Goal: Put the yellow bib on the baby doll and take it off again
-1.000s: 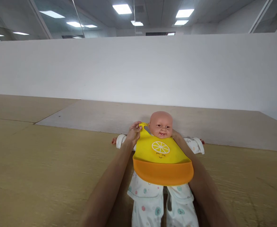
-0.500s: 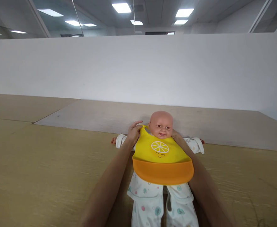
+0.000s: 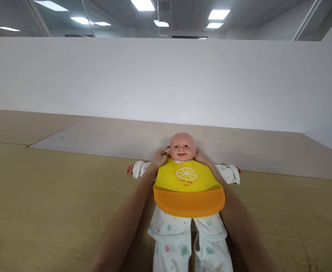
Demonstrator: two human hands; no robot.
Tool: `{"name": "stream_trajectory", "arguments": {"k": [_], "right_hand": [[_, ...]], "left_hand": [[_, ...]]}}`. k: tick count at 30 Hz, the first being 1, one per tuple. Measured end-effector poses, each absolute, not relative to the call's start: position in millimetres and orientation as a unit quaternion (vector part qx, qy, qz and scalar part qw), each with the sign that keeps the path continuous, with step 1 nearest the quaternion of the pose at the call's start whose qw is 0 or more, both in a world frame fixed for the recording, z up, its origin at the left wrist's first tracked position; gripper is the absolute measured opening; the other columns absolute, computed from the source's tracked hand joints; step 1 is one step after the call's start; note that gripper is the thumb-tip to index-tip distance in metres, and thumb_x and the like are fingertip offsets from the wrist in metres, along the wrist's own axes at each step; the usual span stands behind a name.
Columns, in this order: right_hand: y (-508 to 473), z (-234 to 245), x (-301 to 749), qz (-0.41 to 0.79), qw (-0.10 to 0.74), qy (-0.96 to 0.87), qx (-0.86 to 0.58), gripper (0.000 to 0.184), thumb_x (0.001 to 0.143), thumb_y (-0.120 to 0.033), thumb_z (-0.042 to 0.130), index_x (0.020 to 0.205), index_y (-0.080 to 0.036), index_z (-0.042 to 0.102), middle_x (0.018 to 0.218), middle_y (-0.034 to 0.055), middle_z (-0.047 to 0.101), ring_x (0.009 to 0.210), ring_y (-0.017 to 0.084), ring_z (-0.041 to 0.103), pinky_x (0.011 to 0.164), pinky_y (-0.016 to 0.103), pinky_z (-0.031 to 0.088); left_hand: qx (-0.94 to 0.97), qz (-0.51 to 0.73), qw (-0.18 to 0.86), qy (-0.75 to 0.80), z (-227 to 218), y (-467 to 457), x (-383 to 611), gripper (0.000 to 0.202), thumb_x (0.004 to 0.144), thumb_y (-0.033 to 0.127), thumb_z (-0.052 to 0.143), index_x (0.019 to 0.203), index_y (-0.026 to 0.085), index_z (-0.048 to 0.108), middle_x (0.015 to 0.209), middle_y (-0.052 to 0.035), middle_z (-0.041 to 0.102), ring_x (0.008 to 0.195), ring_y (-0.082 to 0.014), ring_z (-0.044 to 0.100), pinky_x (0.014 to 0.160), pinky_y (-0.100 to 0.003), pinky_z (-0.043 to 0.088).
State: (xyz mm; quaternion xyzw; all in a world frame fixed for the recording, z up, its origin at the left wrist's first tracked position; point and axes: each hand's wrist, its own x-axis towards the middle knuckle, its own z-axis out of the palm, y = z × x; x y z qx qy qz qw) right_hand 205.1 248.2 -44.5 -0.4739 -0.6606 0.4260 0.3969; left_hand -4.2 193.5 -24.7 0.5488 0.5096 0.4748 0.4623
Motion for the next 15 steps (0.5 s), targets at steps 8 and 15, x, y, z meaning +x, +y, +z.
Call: {"name": "stream_trajectory", "arguments": {"k": [8,15], "right_hand": [[243.0,-49.5,211.8,0.456,0.417,-0.628,-0.473,0.032,0.068,-0.026,0.061,0.096,-0.011,0.070,0.109,0.0127,0.069,0.106,0.028,0.062,0.089,0.038,0.051],[243.2,-54.4,213.1,0.413,0.432,-0.601,-0.531,0.035,0.066,-0.023,0.049,0.092,-0.007,0.068,0.101,0.0134,0.070,0.092,0.024,0.064,0.077,0.032,0.052]], "left_hand": [[0.558,0.469,0.482,0.486,-27.0,194.0,-4.3,0.070,0.061,0.012,0.052,0.130,0.014,0.057,0.059,0.0025,0.061,0.045,-0.0109,0.041,0.045,-0.023,0.030],[0.589,0.473,0.407,0.514,-32.0,195.1,-5.8,0.067,0.062,0.011,0.056,0.128,0.017,0.060,0.042,0.0082,0.044,0.041,-0.0101,0.032,0.046,-0.024,0.025]]}}
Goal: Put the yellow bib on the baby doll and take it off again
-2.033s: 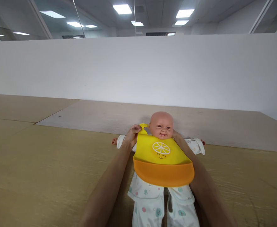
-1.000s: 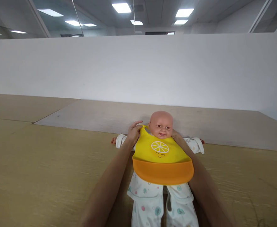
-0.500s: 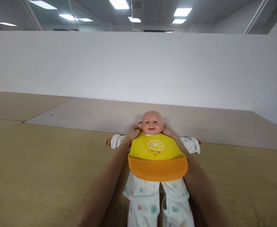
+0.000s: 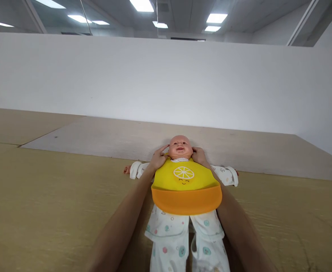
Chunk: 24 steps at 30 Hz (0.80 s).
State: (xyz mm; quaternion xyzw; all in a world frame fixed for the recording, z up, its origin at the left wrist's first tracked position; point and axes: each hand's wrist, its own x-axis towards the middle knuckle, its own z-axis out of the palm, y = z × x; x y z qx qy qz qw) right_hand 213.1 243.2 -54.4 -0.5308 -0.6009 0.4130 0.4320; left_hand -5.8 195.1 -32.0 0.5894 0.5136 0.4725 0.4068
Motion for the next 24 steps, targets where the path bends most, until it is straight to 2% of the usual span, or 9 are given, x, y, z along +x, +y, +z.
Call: {"name": "stream_trajectory", "arguments": {"k": [7,10,14,17,20,24], "right_hand": [[239.8,-49.1,211.6,0.363,0.418,-0.619,-0.557,0.039,0.066,-0.022,0.048,0.093,-0.006,0.070,0.100,0.0125,0.071,0.093,0.024,0.063,0.077,0.029,0.050],[236.5,-45.9,212.1,0.343,0.399,-0.625,-0.576,0.037,0.067,-0.022,0.050,0.094,-0.006,0.071,0.097,0.0131,0.072,0.090,0.024,0.063,0.074,0.029,0.050],[232.8,-41.4,217.0,0.329,0.360,-0.641,-0.593,0.032,0.065,-0.022,0.058,0.089,-0.009,0.073,0.092,0.0130,0.072,0.087,0.027,0.064,0.068,0.029,0.048],[233.2,-40.6,220.5,0.324,0.342,-0.648,-0.599,0.030,0.062,-0.022,0.063,0.087,-0.010,0.073,0.091,0.0145,0.072,0.087,0.029,0.064,0.066,0.030,0.047],[235.1,-40.7,223.5,0.324,0.340,-0.652,-0.595,0.030,0.064,-0.025,0.062,0.089,-0.011,0.072,0.094,0.0140,0.072,0.088,0.028,0.064,0.070,0.031,0.048],[233.2,-32.9,231.8,0.352,0.343,-0.667,-0.560,0.029,0.066,-0.021,0.055,0.089,-0.013,0.071,0.096,0.0108,0.072,0.088,0.023,0.064,0.076,0.029,0.050]], "left_hand": [[0.592,0.483,0.389,0.514,-36.7,197.1,-5.3,0.059,0.064,0.015,0.059,0.123,0.017,0.063,0.038,0.0099,0.040,0.037,-0.0093,0.029,0.044,-0.024,0.025],[0.581,0.489,0.387,0.523,-36.1,196.4,-3.9,0.053,0.065,0.016,0.060,0.118,0.017,0.065,0.042,0.0085,0.046,0.038,-0.0096,0.034,0.044,-0.024,0.027],[0.538,0.511,0.409,0.532,-35.7,196.3,-1.9,0.028,0.063,0.016,0.064,0.090,0.018,0.071,0.056,0.0015,0.061,0.049,-0.0137,0.050,0.051,-0.025,0.035],[0.533,0.516,0.413,0.529,-37.9,198.5,-2.3,0.008,0.062,0.017,0.066,0.070,0.019,0.068,0.063,-0.0018,0.066,0.060,-0.0165,0.056,0.057,-0.026,0.039],[0.525,0.514,0.403,0.546,-40.8,201.0,-3.8,0.008,0.060,0.018,0.069,0.068,0.019,0.066,0.063,-0.0020,0.066,0.060,-0.0169,0.056,0.059,-0.026,0.038],[0.514,0.503,0.400,0.568,-42.4,202.4,-5.5,0.013,0.057,0.017,0.072,0.069,0.019,0.066,0.059,-0.0015,0.065,0.056,-0.0166,0.055,0.056,-0.026,0.037]]}}
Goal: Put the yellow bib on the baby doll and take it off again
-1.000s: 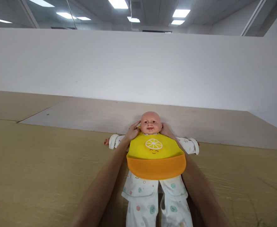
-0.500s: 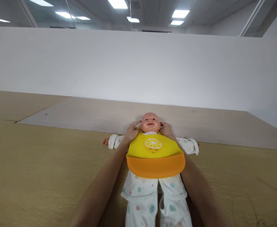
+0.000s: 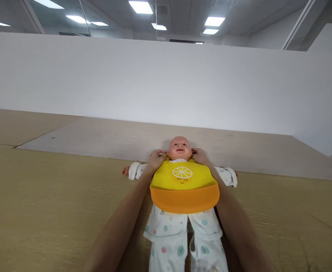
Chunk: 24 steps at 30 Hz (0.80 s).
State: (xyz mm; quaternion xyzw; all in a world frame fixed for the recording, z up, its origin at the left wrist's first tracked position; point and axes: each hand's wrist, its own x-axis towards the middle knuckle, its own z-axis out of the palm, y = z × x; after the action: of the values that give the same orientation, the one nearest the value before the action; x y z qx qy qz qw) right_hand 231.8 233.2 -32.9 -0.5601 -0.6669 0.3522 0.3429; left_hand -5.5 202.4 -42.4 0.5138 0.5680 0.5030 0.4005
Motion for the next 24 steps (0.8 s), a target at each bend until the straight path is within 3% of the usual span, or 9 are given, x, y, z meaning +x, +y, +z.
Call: {"name": "stream_trajectory", "arguments": {"k": [3,6,8,14,17,20,24], "right_hand": [[226.3,-23.9,241.8,0.437,0.338,-0.668,-0.499,0.035,0.063,-0.020,0.060,0.097,-0.014,0.069,0.097,0.0082,0.072,0.087,0.020,0.064,0.075,0.027,0.050],[219.8,-20.5,250.7,0.537,0.331,-0.641,-0.437,0.056,0.060,-0.021,0.068,0.115,-0.016,0.061,0.096,0.0065,0.070,0.085,0.018,0.064,0.072,0.026,0.050],[218.7,-21.7,253.5,0.542,0.329,-0.638,-0.438,0.063,0.057,-0.020,0.070,0.119,-0.016,0.058,0.094,0.0055,0.070,0.080,0.016,0.063,0.068,0.025,0.049],[218.1,-23.6,251.7,0.534,0.330,-0.630,-0.457,0.050,0.053,-0.017,0.072,0.102,-0.014,0.063,0.100,0.0074,0.069,0.081,0.016,0.063,0.069,0.026,0.050],[205.4,-17.3,257.5,0.603,0.343,-0.567,-0.445,0.058,0.057,-0.021,0.076,0.112,-0.016,0.059,0.107,0.0096,0.068,0.084,0.017,0.065,0.071,0.027,0.052],[185.4,-8.6,268.9,0.627,0.360,-0.509,-0.467,0.067,0.062,-0.023,0.076,0.125,-0.019,0.052,0.101,0.0078,0.070,0.077,0.015,0.066,0.065,0.025,0.051],[154.3,-2.1,281.8,0.633,0.364,-0.482,-0.483,0.060,0.067,-0.025,0.074,0.123,-0.023,0.053,0.096,0.0039,0.070,0.074,0.013,0.064,0.059,0.020,0.049]], "left_hand": [[0.516,0.497,0.404,0.569,-42.1,202.5,-5.9,0.018,0.058,0.015,0.070,0.076,0.019,0.069,0.060,-0.0013,0.066,0.055,-0.0164,0.055,0.055,-0.026,0.036],[0.532,0.492,0.398,0.563,-41.7,202.2,-5.4,0.029,0.062,0.018,0.069,0.091,0.019,0.071,0.065,-0.0024,0.067,0.059,-0.0178,0.057,0.058,-0.027,0.038],[0.539,0.495,0.380,0.566,-41.5,201.6,-4.8,0.034,0.063,0.021,0.070,0.096,0.018,0.070,0.068,-0.0036,0.067,0.064,-0.0194,0.059,0.061,-0.028,0.040],[0.540,0.517,0.379,0.545,-42.8,199.7,-3.7,0.025,0.064,0.031,0.072,0.086,0.019,0.067,0.063,-0.0009,0.063,0.060,-0.0175,0.056,0.060,-0.027,0.039],[0.527,0.521,0.405,0.535,-40.0,199.2,-2.1,0.026,0.061,0.031,0.074,0.084,0.019,0.066,0.058,0.0009,0.060,0.054,-0.0156,0.052,0.055,-0.026,0.036],[0.500,0.513,0.423,0.555,-30.9,194.7,1.1,0.035,0.060,0.027,0.073,0.093,0.018,0.063,0.061,0.0015,0.061,0.054,-0.0146,0.053,0.052,-0.025,0.037],[0.437,0.528,0.490,0.539,-14.8,174.1,1.9,0.044,0.065,0.026,0.067,0.107,0.021,0.058,0.077,-0.0016,0.066,0.062,-0.0158,0.061,0.056,-0.026,0.045]]}}
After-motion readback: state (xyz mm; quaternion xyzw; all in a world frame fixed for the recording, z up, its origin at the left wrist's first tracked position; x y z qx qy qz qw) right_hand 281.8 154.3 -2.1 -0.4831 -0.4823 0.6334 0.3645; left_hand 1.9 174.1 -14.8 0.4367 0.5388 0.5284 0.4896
